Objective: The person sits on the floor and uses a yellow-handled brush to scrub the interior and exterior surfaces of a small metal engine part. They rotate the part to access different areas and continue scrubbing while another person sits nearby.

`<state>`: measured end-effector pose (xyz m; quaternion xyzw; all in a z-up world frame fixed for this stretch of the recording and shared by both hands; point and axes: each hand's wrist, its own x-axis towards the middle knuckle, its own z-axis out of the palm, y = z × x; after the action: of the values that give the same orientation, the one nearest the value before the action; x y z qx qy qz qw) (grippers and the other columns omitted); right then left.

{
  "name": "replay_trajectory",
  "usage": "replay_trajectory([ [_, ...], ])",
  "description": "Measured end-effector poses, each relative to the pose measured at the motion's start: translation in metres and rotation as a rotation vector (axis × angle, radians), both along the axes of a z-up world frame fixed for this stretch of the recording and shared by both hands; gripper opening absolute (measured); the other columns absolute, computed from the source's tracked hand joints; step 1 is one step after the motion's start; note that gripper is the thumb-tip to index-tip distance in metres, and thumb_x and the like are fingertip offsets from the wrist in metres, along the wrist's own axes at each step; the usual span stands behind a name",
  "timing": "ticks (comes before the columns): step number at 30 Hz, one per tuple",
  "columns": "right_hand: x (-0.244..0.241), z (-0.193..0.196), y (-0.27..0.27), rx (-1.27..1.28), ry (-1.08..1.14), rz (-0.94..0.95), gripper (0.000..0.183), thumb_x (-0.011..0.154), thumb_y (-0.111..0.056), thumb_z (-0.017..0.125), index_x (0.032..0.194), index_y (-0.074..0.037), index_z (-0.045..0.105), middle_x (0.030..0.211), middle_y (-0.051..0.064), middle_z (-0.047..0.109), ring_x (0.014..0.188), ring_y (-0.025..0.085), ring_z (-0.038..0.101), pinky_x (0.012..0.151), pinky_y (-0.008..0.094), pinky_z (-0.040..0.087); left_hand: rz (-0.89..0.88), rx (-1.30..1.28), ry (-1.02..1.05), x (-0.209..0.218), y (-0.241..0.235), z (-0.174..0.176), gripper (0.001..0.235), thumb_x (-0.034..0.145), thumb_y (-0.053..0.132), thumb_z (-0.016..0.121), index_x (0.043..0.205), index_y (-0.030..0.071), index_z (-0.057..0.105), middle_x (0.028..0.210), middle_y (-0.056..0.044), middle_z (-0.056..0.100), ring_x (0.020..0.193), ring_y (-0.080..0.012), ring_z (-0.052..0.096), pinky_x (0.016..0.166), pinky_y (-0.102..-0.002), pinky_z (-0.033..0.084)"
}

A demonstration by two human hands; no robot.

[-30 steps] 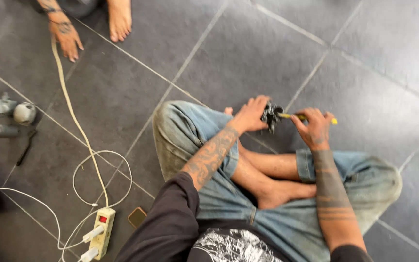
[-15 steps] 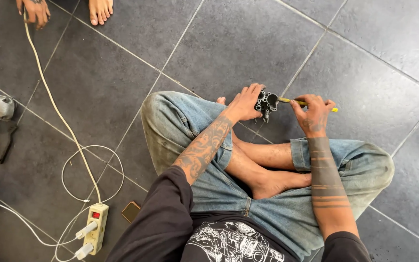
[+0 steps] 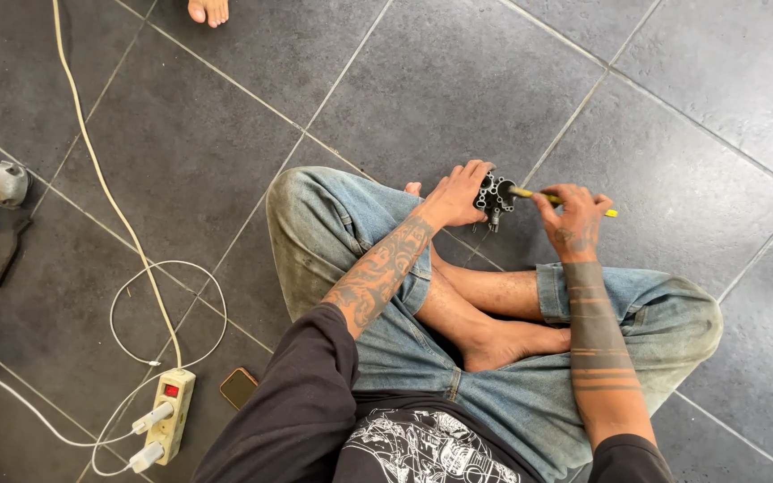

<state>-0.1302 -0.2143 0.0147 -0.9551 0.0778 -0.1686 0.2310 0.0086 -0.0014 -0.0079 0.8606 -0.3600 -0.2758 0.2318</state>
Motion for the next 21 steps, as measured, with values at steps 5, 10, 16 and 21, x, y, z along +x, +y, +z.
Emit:
replay_trajectory([
  [5, 0.001, 0.0, 0.001, -0.007, -0.017, -0.028, 0.021, 0.104, -0.043, 0.079, 0.101, -0.024, 0.071, 0.084, -0.002, 0.066, 0.084, 0.02, 0.063, 0.096, 0.041, 0.031, -0.001, 0.002, 0.006, 0.001, -0.001, 0.004, 0.107, 0.069, 0.037, 0.092, 0.154, 0.015, 0.032, 0.152, -0.009, 0.04, 0.133, -0.0368, 0.051, 0.099, -0.056, 0.056],
  [10, 0.003, 0.004, -0.001, -0.026, -0.049, -0.049, 0.022, 0.107, -0.042, 0.077, 0.103, -0.021, 0.071, 0.084, 0.001, 0.065, 0.083, 0.022, 0.062, 0.094, 0.043, 0.03, 0.003, -0.001, 0.002, 0.001, -0.001, -0.003, 0.107, 0.068, 0.038, 0.092, 0.153, 0.015, 0.032, 0.151, -0.008, 0.039, 0.132, -0.0357, 0.05, 0.097, -0.055, 0.056],
  [16, 0.005, 0.007, 0.011, -0.037, -0.062, 0.019, 0.019, 0.103, -0.039, 0.079, 0.097, -0.023, 0.072, 0.081, -0.002, 0.064, 0.082, 0.02, 0.061, 0.094, 0.042, 0.03, -0.001, -0.004, 0.005, 0.001, -0.002, -0.007, 0.108, 0.067, 0.038, 0.092, 0.154, 0.015, 0.032, 0.151, -0.009, 0.039, 0.132, -0.0359, 0.051, 0.098, -0.055, 0.056],
  [21, 0.0, 0.009, 0.004, -0.066, -0.085, -0.019, 0.018, 0.1, -0.038, 0.081, 0.099, -0.023, 0.072, 0.082, -0.001, 0.065, 0.083, 0.021, 0.062, 0.093, 0.042, 0.031, 0.005, -0.003, 0.006, 0.001, -0.002, -0.012, 0.108, 0.067, 0.038, 0.092, 0.154, 0.016, 0.032, 0.151, -0.008, 0.039, 0.131, -0.0353, 0.051, 0.097, -0.054, 0.056],
])
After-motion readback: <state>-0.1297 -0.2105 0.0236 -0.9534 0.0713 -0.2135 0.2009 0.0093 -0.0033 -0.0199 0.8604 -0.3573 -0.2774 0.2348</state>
